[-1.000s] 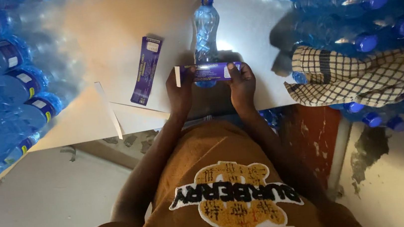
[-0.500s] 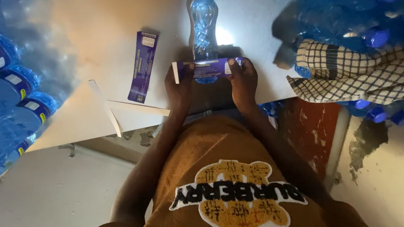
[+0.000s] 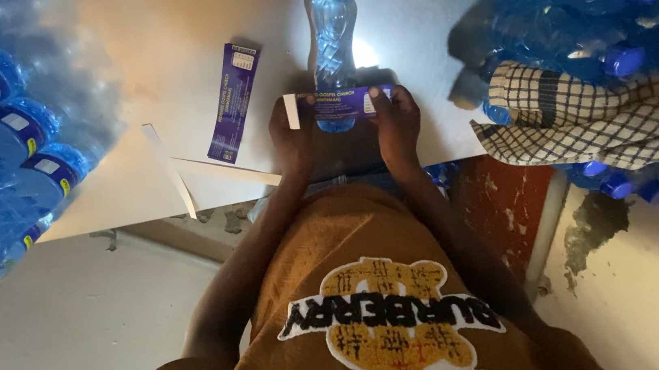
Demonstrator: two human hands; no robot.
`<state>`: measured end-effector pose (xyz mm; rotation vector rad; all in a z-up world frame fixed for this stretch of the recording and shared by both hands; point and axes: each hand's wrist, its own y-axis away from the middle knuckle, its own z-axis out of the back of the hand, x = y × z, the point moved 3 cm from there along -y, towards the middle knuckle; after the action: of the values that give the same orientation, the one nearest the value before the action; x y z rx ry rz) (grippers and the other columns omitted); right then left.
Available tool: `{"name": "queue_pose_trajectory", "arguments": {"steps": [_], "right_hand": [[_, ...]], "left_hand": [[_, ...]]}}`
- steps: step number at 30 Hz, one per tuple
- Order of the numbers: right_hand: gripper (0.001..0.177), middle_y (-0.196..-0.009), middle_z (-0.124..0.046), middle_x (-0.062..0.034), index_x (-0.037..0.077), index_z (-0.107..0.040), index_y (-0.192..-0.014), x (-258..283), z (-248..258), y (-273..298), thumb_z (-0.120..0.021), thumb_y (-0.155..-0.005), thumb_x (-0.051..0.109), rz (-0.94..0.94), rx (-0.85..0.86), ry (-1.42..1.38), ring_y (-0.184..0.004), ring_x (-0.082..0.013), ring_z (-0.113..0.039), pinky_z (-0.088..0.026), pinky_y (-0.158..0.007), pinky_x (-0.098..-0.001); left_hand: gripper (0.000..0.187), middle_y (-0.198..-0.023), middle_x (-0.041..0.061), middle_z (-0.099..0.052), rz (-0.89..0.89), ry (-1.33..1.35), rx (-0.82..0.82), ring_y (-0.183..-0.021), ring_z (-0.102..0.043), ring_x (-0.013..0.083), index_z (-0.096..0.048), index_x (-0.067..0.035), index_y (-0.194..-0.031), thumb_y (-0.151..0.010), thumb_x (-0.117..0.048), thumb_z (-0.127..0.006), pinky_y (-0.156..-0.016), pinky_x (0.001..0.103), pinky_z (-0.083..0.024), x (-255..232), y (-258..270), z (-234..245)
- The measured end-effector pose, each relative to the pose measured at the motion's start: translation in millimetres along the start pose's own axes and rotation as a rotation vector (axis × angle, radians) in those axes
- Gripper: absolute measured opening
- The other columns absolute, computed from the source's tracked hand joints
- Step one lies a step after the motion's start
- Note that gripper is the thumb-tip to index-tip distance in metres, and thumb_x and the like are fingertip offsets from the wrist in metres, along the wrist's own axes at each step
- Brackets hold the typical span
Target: Manually applying adhesive labels to plastic water bottles at a production station.
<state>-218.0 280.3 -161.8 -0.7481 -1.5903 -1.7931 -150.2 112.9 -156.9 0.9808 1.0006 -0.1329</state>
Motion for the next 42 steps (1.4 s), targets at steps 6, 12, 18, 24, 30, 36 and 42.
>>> {"name": "queue_pose_trajectory", "arguments": {"steps": [6,12,18,24,30,36,42], "right_hand": [[0.027,-0.083,-0.051,0.0040,0.020,-0.062,-0.094,-26.2,-25.2,-14.4,-0.086,-0.097,0.032,-0.014,-0.064,-0.033,-0.072,-0.0092,-0.058,-0.051,-0.064,-0.0252],[0.031,-0.092,-0.065,-0.0074,0.020,-0.069,-0.116,-18.2,-59.5,-1.2,-0.076,-0.104,0.048,0.139,0.024,0.198,-0.083,-0.0220,-0.068,-0.058,-0.075,-0.0412],[0.025,-0.128,-0.071,-0.0148,0.010,-0.068,-0.122,-40.8,-78.6,-34.4,-0.063,-0.118,0.034,0.298,0.279,-0.030,-0.119,-0.0200,-0.062,-0.049,-0.106,-0.0447],[0.033,-0.148,-0.057,-0.0155,0.003,-0.065,-0.131,-33.5,-77.7,-34.6,-0.082,-0.104,0.015,0.371,0.796,-0.140,-0.123,-0.0218,-0.060,-0.052,-0.105,-0.0416],[0.031,-0.092,-0.051,0.0023,0.014,-0.061,-0.116,21.0,-71.8,-50.1,-0.084,-0.105,0.032,0.045,0.892,0.133,-0.080,-0.0137,-0.062,-0.048,-0.075,-0.0317],[0.027,-0.097,-0.078,-0.0194,-0.001,-0.066,-0.119,-35.5,-138.0,-105.5,-0.079,-0.101,0.014,-0.217,0.442,-0.454,-0.079,-0.0335,-0.083,-0.069,-0.067,-0.0491],[0.096,-0.121,-0.080,-0.0226,0.001,-0.067,-0.137,52.1,-114.1,-49.6,-0.058,-0.091,0.084,-0.194,0.920,-0.934,-0.116,-0.0449,-0.081,-0.065,-0.108,-0.0644]], "left_hand": [[0.015,-0.093,0.014,-0.073,-0.039,-0.063,-0.108,-0.099,-0.069,0.0213,-0.076,-0.010,-0.103,-0.105,-0.025,-0.075,-0.091,0.041,-0.054,12.6,-6.4,-4.3],[0.015,-0.087,0.011,-0.065,0.218,-0.010,-0.190,-0.094,-0.064,0.0228,-0.064,-0.006,-0.103,-0.104,-0.021,-0.063,-0.095,0.053,-0.047,-13.9,1.1,-14.1],[0.017,-0.095,0.011,-0.063,0.015,-0.038,0.018,-0.090,-0.058,0.0279,-0.064,-0.005,-0.110,-0.096,-0.013,-0.067,-0.088,0.048,-0.046,111.9,-41.0,6.1],[0.039,-0.109,0.027,-0.074,-0.263,-0.492,0.167,-0.106,-0.071,0.0464,-0.071,0.005,-0.122,-0.086,-0.007,-0.072,-0.093,0.059,-0.056,128.0,-54.8,19.6],[0.024,-0.083,0.023,-0.065,-0.014,-0.007,-0.067,-0.067,-0.071,0.0259,-0.072,0.006,-0.106,-0.107,-0.016,-0.063,-0.056,0.043,-0.056,42.5,-23.2,17.4],[0.028,-0.090,0.006,-0.065,-0.121,0.067,-0.178,-0.094,-0.070,0.0192,-0.071,-0.013,-0.120,-0.092,-0.014,-0.076,-0.087,0.029,-0.049,6.7,-16.1,27.2],[0.047,-0.117,0.006,-0.070,-0.067,0.614,0.249,-0.107,-0.069,0.0189,-0.067,-0.006,-0.127,-0.094,-0.023,-0.095,-0.096,0.041,-0.056,-10.5,1.4,11.0]]}}
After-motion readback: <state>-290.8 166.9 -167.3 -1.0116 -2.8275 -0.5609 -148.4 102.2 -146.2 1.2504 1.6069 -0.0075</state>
